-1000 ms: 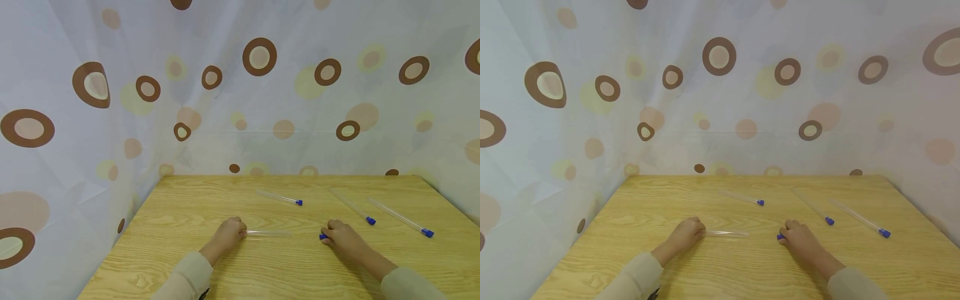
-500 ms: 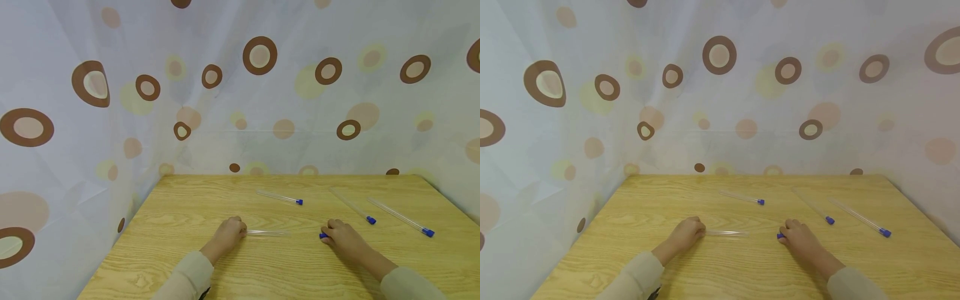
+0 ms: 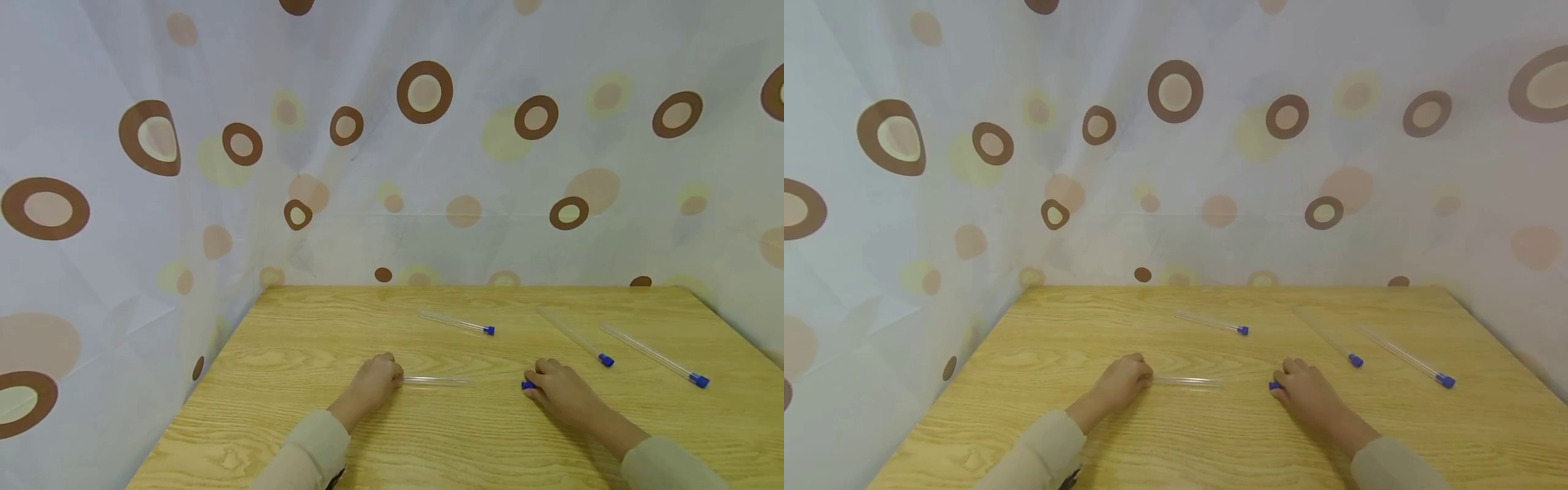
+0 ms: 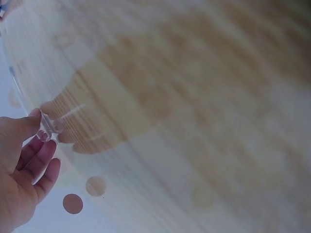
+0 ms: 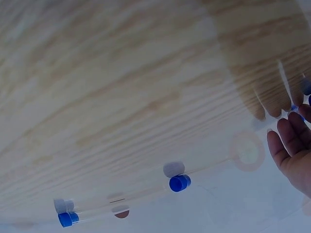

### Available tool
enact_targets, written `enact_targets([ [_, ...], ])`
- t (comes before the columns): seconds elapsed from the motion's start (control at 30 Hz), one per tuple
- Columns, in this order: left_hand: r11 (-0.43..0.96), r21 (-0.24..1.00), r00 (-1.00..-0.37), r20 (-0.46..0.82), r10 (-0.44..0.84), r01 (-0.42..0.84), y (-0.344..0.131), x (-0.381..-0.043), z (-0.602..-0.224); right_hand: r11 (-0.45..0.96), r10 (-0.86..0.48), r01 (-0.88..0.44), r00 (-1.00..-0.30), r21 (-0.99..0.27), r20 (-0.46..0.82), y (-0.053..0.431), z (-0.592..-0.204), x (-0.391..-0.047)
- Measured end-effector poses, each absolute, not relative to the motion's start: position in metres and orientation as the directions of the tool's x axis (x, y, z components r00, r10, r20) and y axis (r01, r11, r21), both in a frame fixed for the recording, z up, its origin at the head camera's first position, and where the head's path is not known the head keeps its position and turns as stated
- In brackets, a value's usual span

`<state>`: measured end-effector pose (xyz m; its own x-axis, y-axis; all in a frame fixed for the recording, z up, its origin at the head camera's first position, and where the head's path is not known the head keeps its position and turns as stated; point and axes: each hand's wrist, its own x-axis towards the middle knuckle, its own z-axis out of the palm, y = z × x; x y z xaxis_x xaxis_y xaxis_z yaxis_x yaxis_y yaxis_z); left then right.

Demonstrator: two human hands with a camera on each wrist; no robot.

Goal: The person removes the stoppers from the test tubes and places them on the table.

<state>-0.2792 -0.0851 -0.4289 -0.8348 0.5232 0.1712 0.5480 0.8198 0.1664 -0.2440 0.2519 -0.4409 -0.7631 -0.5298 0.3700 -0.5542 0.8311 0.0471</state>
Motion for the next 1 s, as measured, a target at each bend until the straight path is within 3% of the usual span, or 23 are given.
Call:
enact_targets([
  [1.0,0.810,0.182,-0.829,0.174,0.532,0.558,-0.0857,-0.2808,-0.4272,0.827,-0.530,-0.561,-0.769,0.018,0.357,0.2535,-0.4409,-0.2458],
])
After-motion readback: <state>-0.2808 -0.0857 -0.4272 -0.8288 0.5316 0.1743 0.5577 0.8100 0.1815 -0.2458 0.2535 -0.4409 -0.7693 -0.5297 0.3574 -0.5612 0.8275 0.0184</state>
